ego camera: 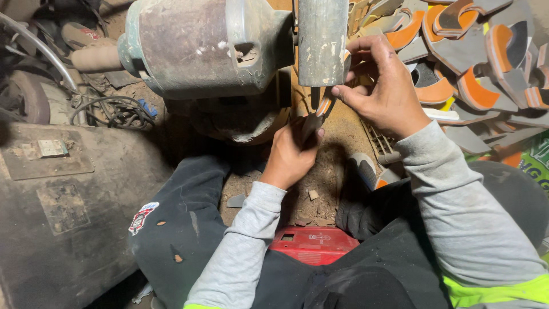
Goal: The person sits on the floor and uses a bench grinder to smooth the edges of curved shoe sole pieces. They handle each piece by hand, pressing it against the rotating wheel, then place the finished pieces into a nearby crate.
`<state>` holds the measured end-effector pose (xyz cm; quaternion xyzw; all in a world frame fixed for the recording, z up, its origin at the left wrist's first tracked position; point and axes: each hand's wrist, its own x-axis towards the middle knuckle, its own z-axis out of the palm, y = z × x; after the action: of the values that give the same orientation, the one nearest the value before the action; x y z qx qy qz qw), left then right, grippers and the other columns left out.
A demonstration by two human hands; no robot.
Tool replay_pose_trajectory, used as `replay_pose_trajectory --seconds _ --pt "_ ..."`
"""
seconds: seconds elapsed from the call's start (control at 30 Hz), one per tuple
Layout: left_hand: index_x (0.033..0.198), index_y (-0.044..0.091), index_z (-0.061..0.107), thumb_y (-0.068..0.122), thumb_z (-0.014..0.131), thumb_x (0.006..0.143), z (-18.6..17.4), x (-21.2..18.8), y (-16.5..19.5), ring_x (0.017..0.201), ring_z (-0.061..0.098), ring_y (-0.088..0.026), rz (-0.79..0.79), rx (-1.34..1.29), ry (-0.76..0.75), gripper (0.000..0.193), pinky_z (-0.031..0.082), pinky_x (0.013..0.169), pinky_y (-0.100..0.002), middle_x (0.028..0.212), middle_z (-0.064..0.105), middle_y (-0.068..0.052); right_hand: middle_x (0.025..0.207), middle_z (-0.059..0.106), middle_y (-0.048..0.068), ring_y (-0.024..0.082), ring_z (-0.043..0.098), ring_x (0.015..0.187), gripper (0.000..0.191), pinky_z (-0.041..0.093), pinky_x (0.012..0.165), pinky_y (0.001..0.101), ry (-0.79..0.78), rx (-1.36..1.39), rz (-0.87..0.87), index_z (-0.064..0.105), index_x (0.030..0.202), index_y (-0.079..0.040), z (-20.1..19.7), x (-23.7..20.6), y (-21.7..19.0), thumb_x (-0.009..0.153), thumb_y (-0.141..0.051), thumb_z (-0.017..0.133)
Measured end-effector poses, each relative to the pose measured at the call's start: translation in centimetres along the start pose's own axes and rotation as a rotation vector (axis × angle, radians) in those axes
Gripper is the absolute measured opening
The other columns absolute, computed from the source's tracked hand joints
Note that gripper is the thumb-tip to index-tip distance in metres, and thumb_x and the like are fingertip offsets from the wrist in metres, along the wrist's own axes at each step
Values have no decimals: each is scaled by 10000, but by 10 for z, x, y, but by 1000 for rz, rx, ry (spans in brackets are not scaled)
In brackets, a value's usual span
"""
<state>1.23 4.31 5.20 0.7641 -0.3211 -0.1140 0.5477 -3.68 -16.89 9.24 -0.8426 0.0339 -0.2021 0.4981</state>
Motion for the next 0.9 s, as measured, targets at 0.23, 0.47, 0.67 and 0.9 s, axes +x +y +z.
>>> replay_pose_trajectory --seconds 0.23,0.47,0.67,0.9 --pt "972 -19 661 142 708 922 -4 0 1 789 719 -364 -18 13 -10 175 561 749 -409 878 720 -211 1178 601 63 99 637 992 561 597 789 244 -3 61 65 506 1339 -27 4 0 1 895 -37 849" --pt "937 -51 654 80 703 865 -12 -3 -10 819 669 -434 -2 93 -22 157 525 719 -449 874 683 -268 1140 591 63 107 611 987 523 569 859 243 18 117 37 487 1325 -10 17 -7 7 925 7 823" --pt "873 -53 602 -16 553 730 -30 -3 -18 706 602 -430 -50 123 -129 155 500 669 -463 779 609 -275 1097 549 40 88 562 944 483 584 831 230 51 265 171 463 1266 -6 33 -17 12 908 13 786" --pt "867 -13 641 55 537 838 -52 -2 -12 587 483 -134 -203 56 -284 128 456 544 -384 612 533 -151 1098 572 74 114 609 956 499 564 840 249 130 189 127 463 1251 15 51 -33 17 896 -18 812"
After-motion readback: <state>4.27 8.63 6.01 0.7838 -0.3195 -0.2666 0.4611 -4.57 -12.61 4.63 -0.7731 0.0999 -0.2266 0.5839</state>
